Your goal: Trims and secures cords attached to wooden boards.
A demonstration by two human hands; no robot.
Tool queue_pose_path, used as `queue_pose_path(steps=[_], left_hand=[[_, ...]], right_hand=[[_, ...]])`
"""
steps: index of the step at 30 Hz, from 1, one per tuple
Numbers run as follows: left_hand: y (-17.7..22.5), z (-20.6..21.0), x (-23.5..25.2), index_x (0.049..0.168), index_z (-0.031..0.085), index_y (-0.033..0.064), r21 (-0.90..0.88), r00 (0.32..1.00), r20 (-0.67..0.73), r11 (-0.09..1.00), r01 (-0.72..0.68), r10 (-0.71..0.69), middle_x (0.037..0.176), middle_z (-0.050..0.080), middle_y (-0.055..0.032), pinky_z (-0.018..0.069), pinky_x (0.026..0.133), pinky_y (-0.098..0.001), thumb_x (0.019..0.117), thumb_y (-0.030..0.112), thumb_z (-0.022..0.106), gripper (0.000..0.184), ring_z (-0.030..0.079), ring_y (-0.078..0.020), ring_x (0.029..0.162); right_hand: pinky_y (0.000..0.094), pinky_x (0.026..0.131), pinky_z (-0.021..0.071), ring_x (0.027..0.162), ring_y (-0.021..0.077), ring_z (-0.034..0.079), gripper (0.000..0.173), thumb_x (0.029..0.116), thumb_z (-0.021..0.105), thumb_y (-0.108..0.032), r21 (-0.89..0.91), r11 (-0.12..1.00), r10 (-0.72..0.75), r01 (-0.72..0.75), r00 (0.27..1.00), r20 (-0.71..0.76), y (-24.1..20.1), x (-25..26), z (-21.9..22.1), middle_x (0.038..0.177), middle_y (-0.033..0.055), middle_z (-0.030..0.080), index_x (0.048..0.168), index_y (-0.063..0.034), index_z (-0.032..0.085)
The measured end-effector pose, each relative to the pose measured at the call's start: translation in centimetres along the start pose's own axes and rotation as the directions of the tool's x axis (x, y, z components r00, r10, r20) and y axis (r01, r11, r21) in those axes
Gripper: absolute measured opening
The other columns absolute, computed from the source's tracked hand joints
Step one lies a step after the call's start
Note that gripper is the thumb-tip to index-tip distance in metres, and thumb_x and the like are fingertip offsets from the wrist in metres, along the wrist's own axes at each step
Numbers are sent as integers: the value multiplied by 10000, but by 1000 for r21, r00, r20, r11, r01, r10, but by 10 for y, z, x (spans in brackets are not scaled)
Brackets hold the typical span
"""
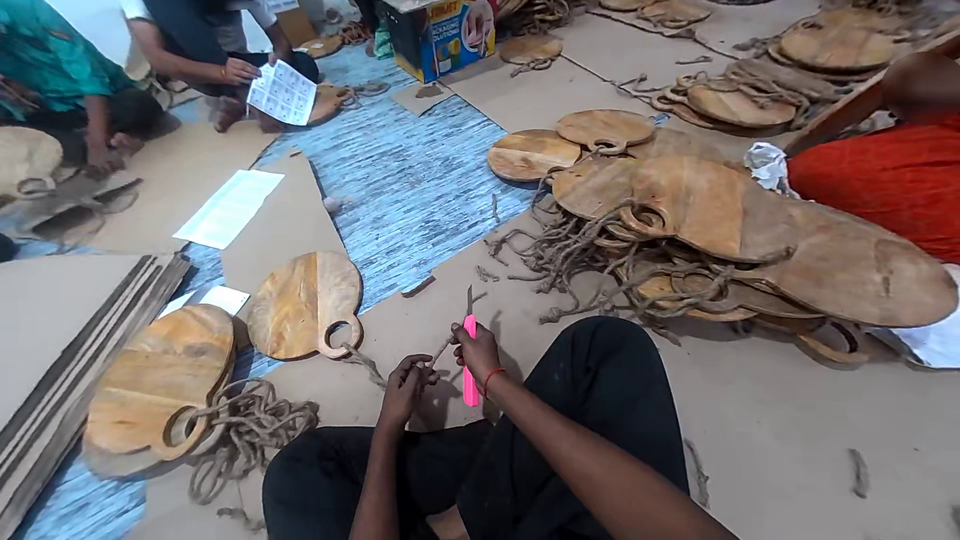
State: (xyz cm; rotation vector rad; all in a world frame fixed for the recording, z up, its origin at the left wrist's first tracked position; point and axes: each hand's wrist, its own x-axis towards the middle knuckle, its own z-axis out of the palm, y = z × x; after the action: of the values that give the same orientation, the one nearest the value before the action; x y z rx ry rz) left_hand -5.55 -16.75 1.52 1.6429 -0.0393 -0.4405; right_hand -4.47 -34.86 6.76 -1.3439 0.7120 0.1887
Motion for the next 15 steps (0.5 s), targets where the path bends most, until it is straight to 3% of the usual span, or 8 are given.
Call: queue_pose_path(steps=[2,4,6,9,13,15], left_hand=[[-4,-2,3,1275,600,-37,-13,1000,4,1000,0,0,916,727,-86,560,695,-290,1043,177,366,393,687,-137,782],[-4,-2,3,1298,578,-30,-31,1000,17,999,18,-17,921,714,-82,563,722,-295,980,146,477,377,680,-140,787],[-2,1,3,1289,567,-40,-69,1000,-3,997,18,-18,874,699,-76,559,696,-282,955,49,531,347,666,-135,742],[-1,2,3,1279,531,-47,-167,995,-92,986,19,-34,862,695,-100,542,642,-268,990,-29,506,290,657,-142,708],[-1,4,5,1227,509,-44,-198,978,-204,980,10,-51,784,683,-78,526,569,-251,1008,-43,489,221,626,-110,609],[-2,1,-1,1220,507,-53,-135,980,-199,991,1,-28,817,687,-63,536,606,-252,1002,-21,506,220,637,-96,651]], right_hand=[[261,552,496,601,117,595,229,1075,567,-238,39,999,-18,18,1000,-5,-5,-3,-3,846,67,675,1114,-17,614],[266,559,498,619,122,605,212,1076,563,-207,24,1000,-8,7,1000,19,-5,-2,-4,910,78,699,1164,-23,620],[304,613,529,677,149,634,235,1061,580,-189,-98,995,27,-20,997,68,0,3,-4,977,97,699,1230,-29,613],[399,732,569,793,223,671,370,1016,630,-250,-330,944,55,17,976,209,21,12,-2,1037,151,682,1322,-44,600],[420,755,551,778,213,649,365,982,674,-352,-467,852,-19,237,905,424,33,5,5,949,122,674,1170,-40,665],[502,883,529,930,292,667,374,961,698,-318,-508,796,-56,330,875,480,35,-1,8,1043,179,690,1180,-15,679]])
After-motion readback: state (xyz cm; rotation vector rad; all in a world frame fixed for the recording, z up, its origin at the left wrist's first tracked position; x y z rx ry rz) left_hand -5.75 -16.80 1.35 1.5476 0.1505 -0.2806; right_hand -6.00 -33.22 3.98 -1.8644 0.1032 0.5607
